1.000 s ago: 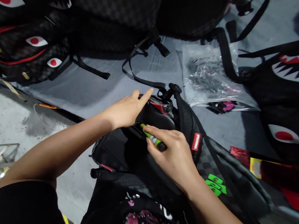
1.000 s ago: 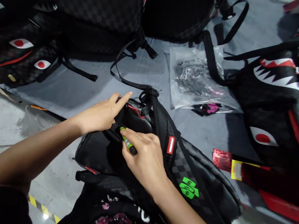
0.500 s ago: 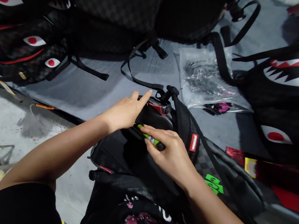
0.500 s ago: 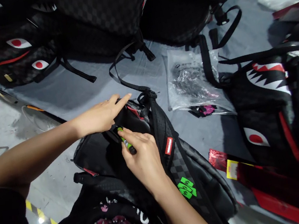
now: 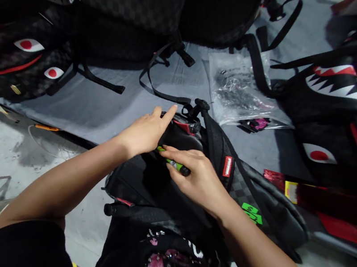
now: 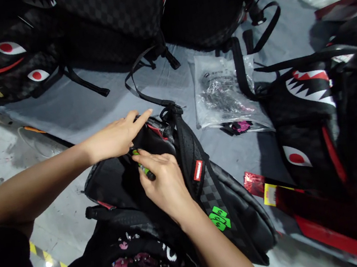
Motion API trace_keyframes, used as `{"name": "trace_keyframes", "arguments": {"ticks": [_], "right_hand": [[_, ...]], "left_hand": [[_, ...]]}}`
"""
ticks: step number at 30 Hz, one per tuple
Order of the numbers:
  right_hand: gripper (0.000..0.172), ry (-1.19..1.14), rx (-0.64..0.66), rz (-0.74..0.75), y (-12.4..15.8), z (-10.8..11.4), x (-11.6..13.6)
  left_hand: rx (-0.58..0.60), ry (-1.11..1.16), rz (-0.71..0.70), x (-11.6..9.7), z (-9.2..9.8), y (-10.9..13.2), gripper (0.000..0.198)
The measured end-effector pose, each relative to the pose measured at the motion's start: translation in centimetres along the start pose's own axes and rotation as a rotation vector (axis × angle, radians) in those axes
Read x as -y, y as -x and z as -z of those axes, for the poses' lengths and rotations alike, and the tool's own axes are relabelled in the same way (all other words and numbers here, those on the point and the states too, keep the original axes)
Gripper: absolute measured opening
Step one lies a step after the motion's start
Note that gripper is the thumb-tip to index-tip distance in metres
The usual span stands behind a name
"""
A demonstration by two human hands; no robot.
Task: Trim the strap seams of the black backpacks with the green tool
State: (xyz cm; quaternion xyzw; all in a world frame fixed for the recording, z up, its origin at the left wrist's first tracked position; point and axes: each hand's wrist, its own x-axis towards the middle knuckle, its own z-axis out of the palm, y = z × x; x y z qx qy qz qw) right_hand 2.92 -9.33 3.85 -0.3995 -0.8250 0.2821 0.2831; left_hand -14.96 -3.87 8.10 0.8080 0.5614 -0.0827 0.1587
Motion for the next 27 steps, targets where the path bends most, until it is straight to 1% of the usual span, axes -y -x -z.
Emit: {"name": "trace_keyframes", "arguments": {"ticks": [2, 7, 10, 14, 17, 21, 25, 27], "right_hand": [[0.030, -0.005, -0.004, 0.013, 0.1, 0.0, 0.1], [0.030, 0.181, -0.037, -0.014, 1.2, 0.9, -0.3], [0.029, 0.139, -0.040, -0.017, 1.3, 0.7, -0.4], [0.029, 0.062, -0.084, -0.034, 0.6, -0.5, 0.0], [0.029, 0.024, -0.093, -0.054, 0.5, -0.8, 0.3], [0.030, 0.098, -0.105, -0.096, 1.0, -0.4, 0.1], [0.029, 0.049, -0.095, -0.101, 1.0, -0.5, 0.2], [0.029, 0.072, -0.094, -0.108, 1.0, -0.8, 0.4]], "left_hand": [[-0.002, 0.005, 0.001, 0.0, 0.0, 0.0, 0.093], [-0.012, 0.004, 0.002, -0.1, 0.0, 0.1, 0.089], [-0.020, -0.008, 0.005, -0.1, 0.0, 0.1, 0.091], [-0.029, -0.007, -0.006, 0.0, -0.1, 0.1, 0.091], [-0.027, -0.010, -0.007, 0.0, -0.2, 0.1, 0.092], [-0.037, -0.006, -0.009, 0.1, -0.4, 0.0, 0.091], [-0.039, -0.014, -0.005, 0.1, -0.3, 0.0, 0.092], [-0.041, -0.016, -0.011, 0.0, -0.2, 0.1, 0.090]]}}
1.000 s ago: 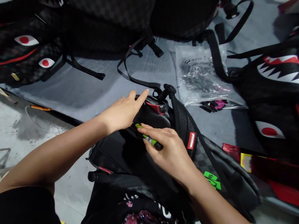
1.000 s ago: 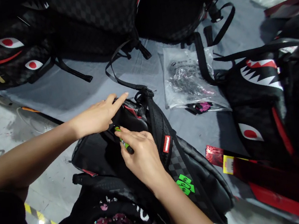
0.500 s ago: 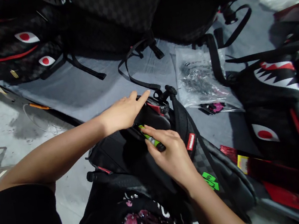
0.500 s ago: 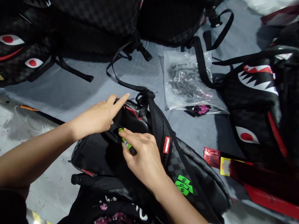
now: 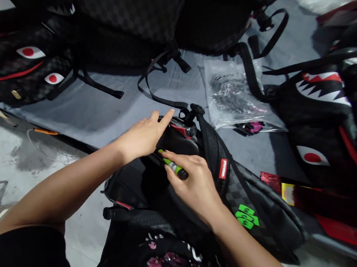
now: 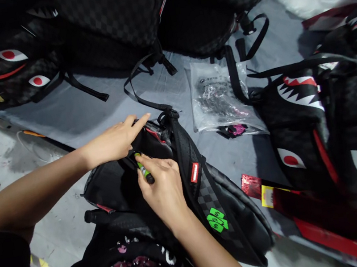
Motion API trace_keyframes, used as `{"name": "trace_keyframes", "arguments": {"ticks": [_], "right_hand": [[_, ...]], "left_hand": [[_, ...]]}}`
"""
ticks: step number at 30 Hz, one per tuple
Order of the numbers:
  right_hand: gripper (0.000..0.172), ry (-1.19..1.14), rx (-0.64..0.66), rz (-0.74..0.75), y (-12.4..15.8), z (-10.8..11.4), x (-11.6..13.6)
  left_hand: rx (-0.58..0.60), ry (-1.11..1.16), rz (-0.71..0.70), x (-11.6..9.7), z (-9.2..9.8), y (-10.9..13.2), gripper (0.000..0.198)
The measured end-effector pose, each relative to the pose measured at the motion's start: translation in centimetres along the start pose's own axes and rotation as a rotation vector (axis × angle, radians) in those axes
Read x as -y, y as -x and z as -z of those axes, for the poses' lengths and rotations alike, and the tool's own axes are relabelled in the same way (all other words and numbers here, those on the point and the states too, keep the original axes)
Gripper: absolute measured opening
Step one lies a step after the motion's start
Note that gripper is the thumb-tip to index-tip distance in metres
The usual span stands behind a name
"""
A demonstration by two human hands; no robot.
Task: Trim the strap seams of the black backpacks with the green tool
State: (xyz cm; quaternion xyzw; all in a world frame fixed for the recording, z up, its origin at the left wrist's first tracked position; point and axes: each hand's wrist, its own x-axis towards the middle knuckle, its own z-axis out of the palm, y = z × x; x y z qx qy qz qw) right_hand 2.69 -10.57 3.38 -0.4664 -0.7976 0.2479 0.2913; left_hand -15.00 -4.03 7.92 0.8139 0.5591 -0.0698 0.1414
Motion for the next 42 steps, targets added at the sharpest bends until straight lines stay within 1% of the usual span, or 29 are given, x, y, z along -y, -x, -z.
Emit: {"name": "trace_keyframes", "arguments": {"ticks": [3, 8, 10, 13, 14, 18, 23, 26, 29, 30, 31, 32, 34, 35, 36, 37, 39, 42], "right_hand": [[0.030, 0.058, -0.033, -0.004, -0.1, -0.4, 0.3], [0.027, -0.083, -0.013, 0.040, -0.7, -0.7, 0.3], [0.028, -0.039, -0.010, 0.036, -0.7, -0.4, 0.4], [0.029, 0.091, -0.028, 0.025, -0.4, -0.1, 0.5], [0.029, 0.095, -0.031, 0.032, -0.3, -0.1, 0.5], [0.026, -0.009, -0.026, 0.055, -0.5, -0.3, 0.8], [0.028, 0.107, -0.039, 0.006, -0.3, -0.2, 1.0], [0.028, 0.026, -0.031, 0.022, -0.2, -0.3, 0.8], [0.027, -0.010, -0.029, -0.014, -0.1, 0.2, 0.3], [0.027, -0.029, -0.033, -0.037, -0.1, 0.6, 0.0], [0.026, -0.069, -0.036, -0.061, 0.0, 1.1, -0.3], [0.024, -0.126, -0.040, -0.089, 0.2, 1.6, -0.7], [0.021, -0.242, -0.050, -0.141, 0.5, 2.5, -1.3], [0.020, -0.281, -0.064, -0.163, 0.6, 2.7, -1.5], [0.019, -0.302, -0.092, -0.179, 0.7, 2.8, -1.7], [0.018, -0.308, -0.129, -0.189, 0.9, 2.7, -1.8], [0.017, -0.288, -0.214, -0.184, 1.0, 2.3, -1.8], [0.015, -0.230, -0.310, -0.149, 1.2, 1.5, -1.8]], "left_hand": [[0.004, -0.018, -0.005, 0.0, 0.1, 0.1, 0.089], [0.003, -0.025, 0.000, 0.0, 0.0, 0.1, 0.090], [0.007, -0.012, 0.004, 0.0, 0.1, 0.1, 0.089], [0.018, -0.009, 0.016, -0.1, 0.2, 0.1, 0.089], [0.021, -0.012, 0.017, -0.2, 0.3, 0.1, 0.090], [0.016, -0.017, 0.007, -0.1, 0.2, 0.0, 0.093], [0.022, -0.016, 0.007, -0.1, 0.2, 0.1, 0.090], [0.017, -0.005, 0.023, -0.1, 0.4, -0.1, 0.090], [0.005, 0.051, 0.028, 0.0, 0.1, 0.0, 0.089], [-0.034, 0.071, 0.025, 0.1, -0.4, 0.1, 0.085], [-0.117, 0.090, 0.018, 0.2, -1.0, 0.4, 0.077], [-0.244, 0.104, 0.007, 0.3, -1.8, 0.8, 0.067], [-0.559, 0.107, -0.055, 0.4, -4.0, 1.9, 0.047], [-0.690, 0.086, -0.106, 0.4, -5.1, 2.5, 0.045], [-0.776, 0.051, -0.160, 0.3, -6.2, 3.0, 0.046], [-0.815, 0.007, -0.206, 0.3, -7.1, 3.4, 0.048], [-0.804, -0.064, -0.239, 0.1, -8.3, 4.0, 0.051], [-0.729, -0.066, -0.211, 0.0, -8.5, 3.9, 0.052]]}}
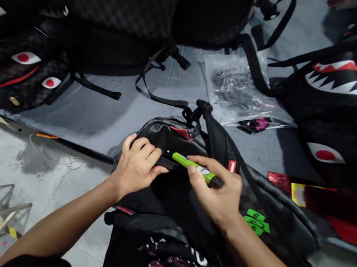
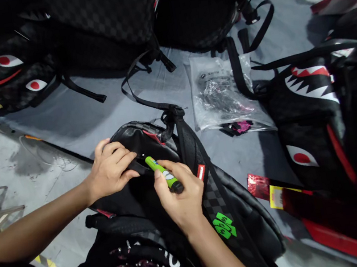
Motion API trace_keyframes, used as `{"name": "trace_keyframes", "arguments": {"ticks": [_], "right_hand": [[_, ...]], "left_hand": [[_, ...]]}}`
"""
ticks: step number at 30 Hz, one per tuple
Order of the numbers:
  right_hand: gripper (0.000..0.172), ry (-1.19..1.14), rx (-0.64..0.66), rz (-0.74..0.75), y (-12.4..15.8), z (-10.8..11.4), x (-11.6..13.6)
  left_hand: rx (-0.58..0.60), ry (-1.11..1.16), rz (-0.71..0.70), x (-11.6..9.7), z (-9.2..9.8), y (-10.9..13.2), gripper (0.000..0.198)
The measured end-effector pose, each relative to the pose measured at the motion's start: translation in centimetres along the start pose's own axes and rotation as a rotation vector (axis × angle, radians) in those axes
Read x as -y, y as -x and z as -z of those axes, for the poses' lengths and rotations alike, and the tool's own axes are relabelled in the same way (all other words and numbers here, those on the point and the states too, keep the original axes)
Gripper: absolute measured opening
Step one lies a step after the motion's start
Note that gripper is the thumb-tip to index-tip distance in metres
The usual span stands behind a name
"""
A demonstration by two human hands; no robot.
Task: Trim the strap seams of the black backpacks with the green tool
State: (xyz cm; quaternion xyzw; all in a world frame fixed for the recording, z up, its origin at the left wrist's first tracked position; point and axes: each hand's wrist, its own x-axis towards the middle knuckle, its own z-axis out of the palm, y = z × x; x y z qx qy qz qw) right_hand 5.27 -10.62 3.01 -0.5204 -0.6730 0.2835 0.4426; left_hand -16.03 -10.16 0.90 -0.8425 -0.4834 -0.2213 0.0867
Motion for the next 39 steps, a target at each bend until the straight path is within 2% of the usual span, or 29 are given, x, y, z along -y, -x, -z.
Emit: {"name": "trace_keyframes", "arguments": {"ticks": [3, 11, 17, 23, 26, 27, 29, 31, 32, 33, 34, 36, 37, 39], "right_hand": [[0.014, 0.034, -0.026, 0.016, 0.0, -0.2, 0.0], [0.016, 0.092, 0.049, -0.035, -0.7, -0.1, 0.5], [0.016, 0.130, 0.123, 0.051, -1.0, -0.5, 0.7], [0.014, 0.112, 0.101, 0.058, -1.0, -1.6, 1.4], [0.014, -0.012, 0.125, 0.053, -1.1, -0.2, 2.7], [0.013, -0.037, 0.089, 0.076, -1.2, 0.9, 3.1], [0.013, -0.004, -0.080, 0.160, -1.7, 3.8, 3.2], [0.016, 0.151, -0.307, 0.214, -2.8, 7.4, 1.9], [0.018, 0.255, -0.400, 0.194, -3.7, 9.2, 0.6], [0.020, 0.387, -0.428, 0.150, -4.7, 10.7, -1.1], [0.019, 0.537, -0.360, 0.086, -5.8, 12.0, -3.1], [0.026, 0.871, -0.086, -0.147, -8.1, 13.7, -7.5], [0.032, 1.034, 0.065, -0.262, -9.2, 14.0, -9.6], [0.033, 1.107, 0.183, -0.313, -10.9, 14.0, -13.1]], "left_hand": [[0.034, 0.031, 0.008, 0.3, 0.1, -0.5, 0.051], [-0.014, 0.053, -0.053, 0.7, -0.4, -0.2, 0.050], [-0.049, 0.033, -0.054, 0.8, -0.4, 0.1, 0.051], [-0.055, 0.089, -0.065, 1.2, 0.2, 0.4, 0.055], [-0.035, 0.102, -0.055, 1.5, 0.4, 0.7, 0.057], [-0.035, 0.102, -0.056, 1.6, 0.4, 0.8, 0.057], [-0.052, 0.121, -0.045, 1.7, 0.4, 0.9, 0.056], [-0.095, 0.190, 0.051, 1.7, 0.4, 0.7, 0.051], [-0.118, 0.234, 0.143, 1.6, 0.5, 0.3, 0.047], [-0.125, 0.277, 0.254, 1.6, 0.5, -0.1, 0.045], [-0.105, 0.315, 0.367, 1.6, 0.6, -0.6, 0.048], [-0.003, 0.363, 0.540, 1.7, 0.7, -1.6, 0.063], [0.055, 0.372, 0.584, 1.8, 0.7, -2.0, 0.068], [0.118, 0.360, 0.609, 1.7, 0.7, -2.5, 0.069]]}}
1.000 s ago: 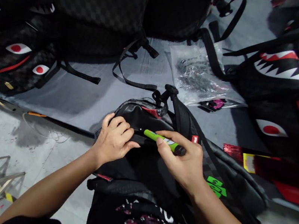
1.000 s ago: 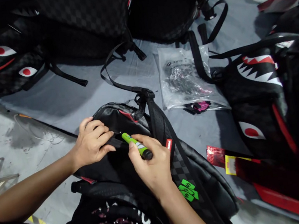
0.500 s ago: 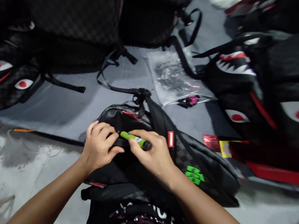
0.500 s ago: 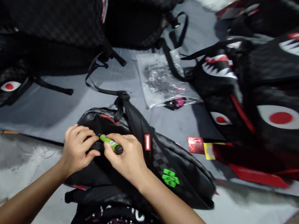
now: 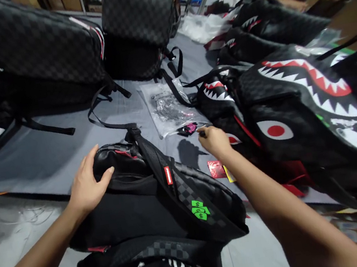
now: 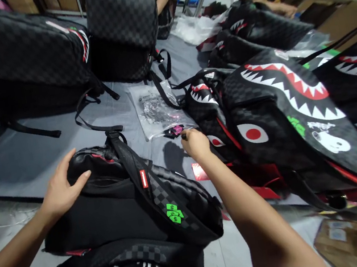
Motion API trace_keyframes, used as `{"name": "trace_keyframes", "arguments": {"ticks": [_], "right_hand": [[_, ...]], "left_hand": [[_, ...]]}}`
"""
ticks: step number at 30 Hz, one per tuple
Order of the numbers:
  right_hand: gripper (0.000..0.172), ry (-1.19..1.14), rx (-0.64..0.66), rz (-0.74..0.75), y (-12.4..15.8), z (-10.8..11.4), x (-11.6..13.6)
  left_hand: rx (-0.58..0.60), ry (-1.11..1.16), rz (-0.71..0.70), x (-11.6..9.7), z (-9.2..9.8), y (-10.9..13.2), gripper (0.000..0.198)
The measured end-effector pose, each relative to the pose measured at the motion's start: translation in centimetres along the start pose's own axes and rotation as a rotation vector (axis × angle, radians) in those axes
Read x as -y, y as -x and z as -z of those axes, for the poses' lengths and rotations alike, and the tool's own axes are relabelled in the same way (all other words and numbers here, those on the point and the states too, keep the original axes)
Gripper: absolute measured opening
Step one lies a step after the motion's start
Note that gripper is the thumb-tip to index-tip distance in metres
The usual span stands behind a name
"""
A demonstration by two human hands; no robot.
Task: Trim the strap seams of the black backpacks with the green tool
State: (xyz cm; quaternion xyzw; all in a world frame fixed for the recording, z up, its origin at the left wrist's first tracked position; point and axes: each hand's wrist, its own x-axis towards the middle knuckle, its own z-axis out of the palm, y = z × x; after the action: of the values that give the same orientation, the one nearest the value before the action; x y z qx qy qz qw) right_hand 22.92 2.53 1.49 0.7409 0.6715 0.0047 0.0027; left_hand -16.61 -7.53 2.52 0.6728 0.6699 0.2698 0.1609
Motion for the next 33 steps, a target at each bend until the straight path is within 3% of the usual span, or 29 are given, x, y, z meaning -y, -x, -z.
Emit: {"name": "trace_keyframes", "arguments": {"ticks": [4, 7, 9, 11, 16, 21, 25, 33], "right_hand": [[0.041, 0.054, 0.049, 0.063, -3.1, -3.1, 0.0], [0.051, 0.106, 0.067, 0.065, -3.9, -4.0, 0.2], [0.046, 0.141, 0.099, 0.091, -4.0, -4.3, 0.0], [0.036, 0.171, 0.132, 0.140, -3.9, -4.5, -0.4], [0.036, 0.203, 0.096, 0.221, -3.3, -5.3, -0.7], [0.036, 0.177, 0.057, 0.325, -3.0, -5.6, -0.3], [0.046, 0.166, 0.071, 0.388, -3.0, -5.4, -0.1], [0.037, 0.150, 0.135, 0.404, -2.8, -5.0, 0.6]], "left_hand": [[-0.118, -0.052, -0.071, -1.3, -0.1, 0.6, 0.065], [-0.219, -0.039, -0.222, -3.6, -0.1, 1.3, 0.065], [-0.251, -0.036, -0.296, -5.1, -0.2, 1.1, 0.064], [-0.236, -0.062, -0.262, -5.9, -0.6, 0.5, 0.061], [-0.108, -0.131, -0.091, -4.5, -2.1, -1.3, 0.057], [-0.132, -0.149, -0.124, -3.5, -2.4, -1.3, 0.057], [-0.143, -0.155, -0.134, -3.7, -2.4, -1.3, 0.056], [-0.157, -0.150, -0.146, -3.6, -2.7, -1.4, 0.054]]}}
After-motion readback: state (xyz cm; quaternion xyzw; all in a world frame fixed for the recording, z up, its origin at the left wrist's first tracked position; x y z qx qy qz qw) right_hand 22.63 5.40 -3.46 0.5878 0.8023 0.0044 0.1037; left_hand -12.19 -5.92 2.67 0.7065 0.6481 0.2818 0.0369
